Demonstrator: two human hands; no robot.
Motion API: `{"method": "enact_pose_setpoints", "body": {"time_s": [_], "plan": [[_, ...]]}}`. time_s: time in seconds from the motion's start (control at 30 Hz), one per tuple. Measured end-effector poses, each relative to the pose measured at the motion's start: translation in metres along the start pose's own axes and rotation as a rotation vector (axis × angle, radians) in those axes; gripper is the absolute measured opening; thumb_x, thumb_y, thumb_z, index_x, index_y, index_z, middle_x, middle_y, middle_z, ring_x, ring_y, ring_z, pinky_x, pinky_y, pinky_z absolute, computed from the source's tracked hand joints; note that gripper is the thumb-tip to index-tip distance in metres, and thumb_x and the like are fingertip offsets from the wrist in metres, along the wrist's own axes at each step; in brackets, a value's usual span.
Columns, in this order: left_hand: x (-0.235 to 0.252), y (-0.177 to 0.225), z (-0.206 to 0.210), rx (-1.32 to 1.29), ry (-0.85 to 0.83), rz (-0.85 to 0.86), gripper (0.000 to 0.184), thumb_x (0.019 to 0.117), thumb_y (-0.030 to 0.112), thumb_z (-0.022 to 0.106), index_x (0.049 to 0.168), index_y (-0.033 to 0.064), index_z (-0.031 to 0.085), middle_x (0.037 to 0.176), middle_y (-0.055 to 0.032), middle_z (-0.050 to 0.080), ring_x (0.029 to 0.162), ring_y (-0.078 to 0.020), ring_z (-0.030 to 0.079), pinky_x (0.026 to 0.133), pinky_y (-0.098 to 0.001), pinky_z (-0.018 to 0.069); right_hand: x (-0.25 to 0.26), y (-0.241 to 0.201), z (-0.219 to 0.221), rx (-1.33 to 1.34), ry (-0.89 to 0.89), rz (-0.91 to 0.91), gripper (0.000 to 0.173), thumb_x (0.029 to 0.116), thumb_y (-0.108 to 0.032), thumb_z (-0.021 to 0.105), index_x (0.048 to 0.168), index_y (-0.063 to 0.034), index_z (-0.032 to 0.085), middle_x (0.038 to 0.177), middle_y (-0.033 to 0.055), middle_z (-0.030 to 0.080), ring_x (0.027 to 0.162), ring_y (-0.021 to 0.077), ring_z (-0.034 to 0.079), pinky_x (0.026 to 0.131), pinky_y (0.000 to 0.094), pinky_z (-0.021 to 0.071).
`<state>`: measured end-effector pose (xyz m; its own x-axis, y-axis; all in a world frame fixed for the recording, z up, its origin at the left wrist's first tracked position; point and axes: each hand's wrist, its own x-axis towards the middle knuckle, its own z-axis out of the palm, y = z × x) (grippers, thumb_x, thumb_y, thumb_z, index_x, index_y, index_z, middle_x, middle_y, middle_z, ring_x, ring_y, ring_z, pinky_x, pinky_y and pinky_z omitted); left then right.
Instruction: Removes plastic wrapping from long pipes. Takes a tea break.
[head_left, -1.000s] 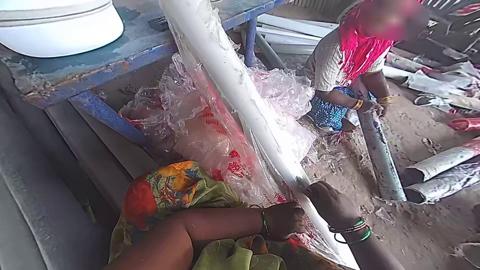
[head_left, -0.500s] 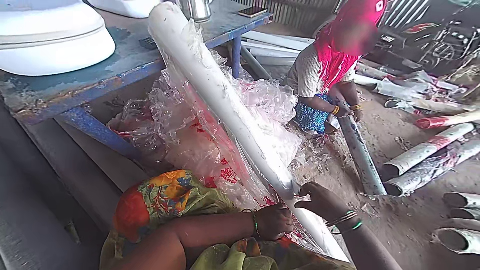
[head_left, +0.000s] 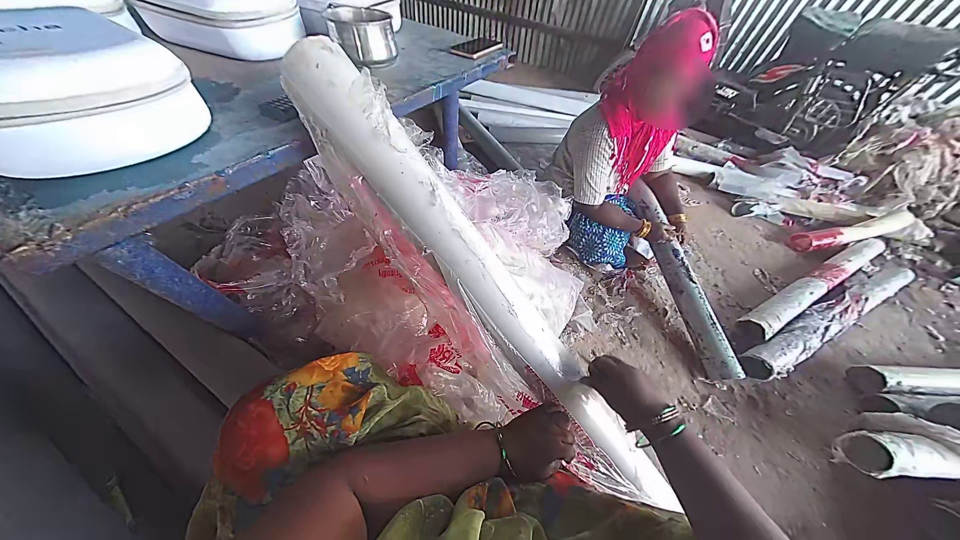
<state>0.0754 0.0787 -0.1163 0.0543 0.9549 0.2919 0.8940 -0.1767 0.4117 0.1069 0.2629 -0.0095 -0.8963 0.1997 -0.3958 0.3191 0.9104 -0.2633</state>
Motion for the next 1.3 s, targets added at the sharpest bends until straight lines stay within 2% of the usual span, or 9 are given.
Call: {"method": "enact_pose_setpoints", "body": {"time_s": [0.27, 0.5, 0.6, 0.7, 0.77, 0.87, 1.1, 1.17, 1.3], "plan": [[0.006, 0.008, -0.011, 0.008, -0.078, -0.073, 0.013, 0.0912, 0.000, 0.063, 0.094, -0.0019, 0.076, 0.103, -0.0194, 0.074, 0.113, -0.0398, 0.065, 0.112, -0.0514, 0.0393, 0.036, 0.043, 0.017, 0.198, 0.199, 0.003, 0.030, 0.1056, -0.018, 0.056, 0.107, 0.0101, 0.065, 0.107, 0.0316, 0.066, 0.104, 0.0496, 0.064, 0.090, 0.0696, 0.0455], [0.017, 0.006, -0.012, 0.000, -0.167, -0.109, 0.019, 0.0993, 0.008, 0.058, 0.100, -0.0016, 0.075, 0.107, -0.0179, 0.072, 0.116, -0.0366, 0.062, 0.115, -0.0474, 0.0353, 0.045, 0.047, 0.022, 0.436, 0.163, 0.134, 0.030, 0.1062, -0.023, 0.055, 0.116, 0.0047, 0.063, 0.095, 0.0221, 0.066, 0.077, 0.0315, 0.061, 0.075, 0.0539, 0.0482], [0.005, 0.006, -0.017, -0.064, -0.196, -0.086, 0.026, 0.1002, 0.019, 0.063, 0.111, -0.0009, 0.074, 0.113, -0.0197, 0.071, 0.120, -0.0387, 0.061, 0.118, -0.0502, 0.0313, 0.029, 0.034, 0.017, 0.508, 0.105, 0.141, 0.022, 0.1057, -0.018, 0.057, 0.113, 0.0007, 0.065, 0.085, 0.0112, 0.063, 0.064, 0.0165, 0.051, 0.062, 0.0375, 0.0443], [-0.009, 0.012, -0.025, -0.173, -0.017, -0.018, 0.037, 0.0965, 0.028, 0.067, 0.122, 0.0008, 0.072, 0.121, -0.0203, 0.070, 0.120, -0.0380, 0.063, 0.112, -0.0503, 0.0413, 0.020, 0.038, 0.021, 0.573, 0.102, 0.067, 0.017, 0.1027, -0.015, 0.061, 0.105, 0.0007, 0.065, 0.076, 0.0065, 0.061, 0.057, 0.0112, 0.049, 0.057, 0.0316, 0.0424], [-0.009, 0.017, -0.038, -0.083, 0.216, 0.013, 0.032, 0.0965, 0.025, 0.067, 0.117, 0.0014, 0.074, 0.116, -0.0181, 0.074, 0.113, -0.0345, 0.068, 0.103, -0.0467, 0.0511, 0.017, 0.039, 0.020, 0.539, 0.096, 0.027, 0.019, 0.1022, -0.018, 0.063, 0.106, 0.0008, 0.065, 0.077, 0.0083, 0.062, 0.059, 0.0142, 0.051, 0.060, 0.0363, 0.0442], [0.000, 0.000, -0.069, 0.146, 0.423, -0.014, 0.024, 0.0925, 0.023, 0.070, 0.106, 0.0047, 0.078, 0.106, -0.0135, 0.076, 0.107, -0.0315, 0.070, 0.103, -0.0482, 0.0509, 0.016, 0.039, 0.017, 0.487, 0.098, -0.006, 0.022, 0.1023, -0.020, 0.063, 0.109, 0.0016, 0.065, 0.081, 0.0109, 0.064, 0.065, 0.0177, 0.055, 0.065, 0.0404, 0.0468], [0.019, -0.039, -0.135, 0.414, -0.111, -0.256, 0.049, 0.0877, 0.038, 0.077, 0.128, 0.0121, 0.072, 0.140, -0.0125, 0.064, 0.140, -0.0353, 0.052, 0.121, -0.0557, 0.0271, 0.019, 0.047, 0.012, 0.499, 0.091, -0.057, 0.025, 0.1033, -0.021, 0.062, 0.109, 0.0024, 0.067, 0.082, 0.0129, 0.065, 0.065, 0.0188, 0.055, 0.065, 0.0411, 0.0468], [0.026, -0.038, -0.133, 0.447, -0.176, -0.248, 0.050, 0.0878, 0.040, 0.077, 0.129, 0.0128, 0.072, 0.139, -0.0134, 0.065, 0.135, -0.0350, 0.055, 0.118, -0.0555, 0.0319, 0.017, 0.048, 0.009, 0.511, 0.073, -0.060, 0.025, 0.1037, -0.022, 0.061, 0.109, 0.0024, 0.067, 0.082, 0.0127, 0.065, 0.064, 0.0185, 0.055, 0.065, 0.0402, 0.0467], [0.035, -0.041, -0.124, 0.485, -0.046, -0.225, 0.034, 0.0902, 0.041, 0.074, 0.108, 0.0118, 0.079, 0.114, -0.0133, 0.074, 0.115, -0.0355, 0.066, 0.104, -0.0561, 0.0452, 0.017, 0.051, 0.005, 0.469, 0.041, -0.093, 0.028, 0.1037, -0.026, 0.061, 0.107, 0.0015, 0.067, 0.079, 0.0114, 0.065, 0.061, 0.0171, 0.054, 0.062, 0.0387, 0.0457]]}}
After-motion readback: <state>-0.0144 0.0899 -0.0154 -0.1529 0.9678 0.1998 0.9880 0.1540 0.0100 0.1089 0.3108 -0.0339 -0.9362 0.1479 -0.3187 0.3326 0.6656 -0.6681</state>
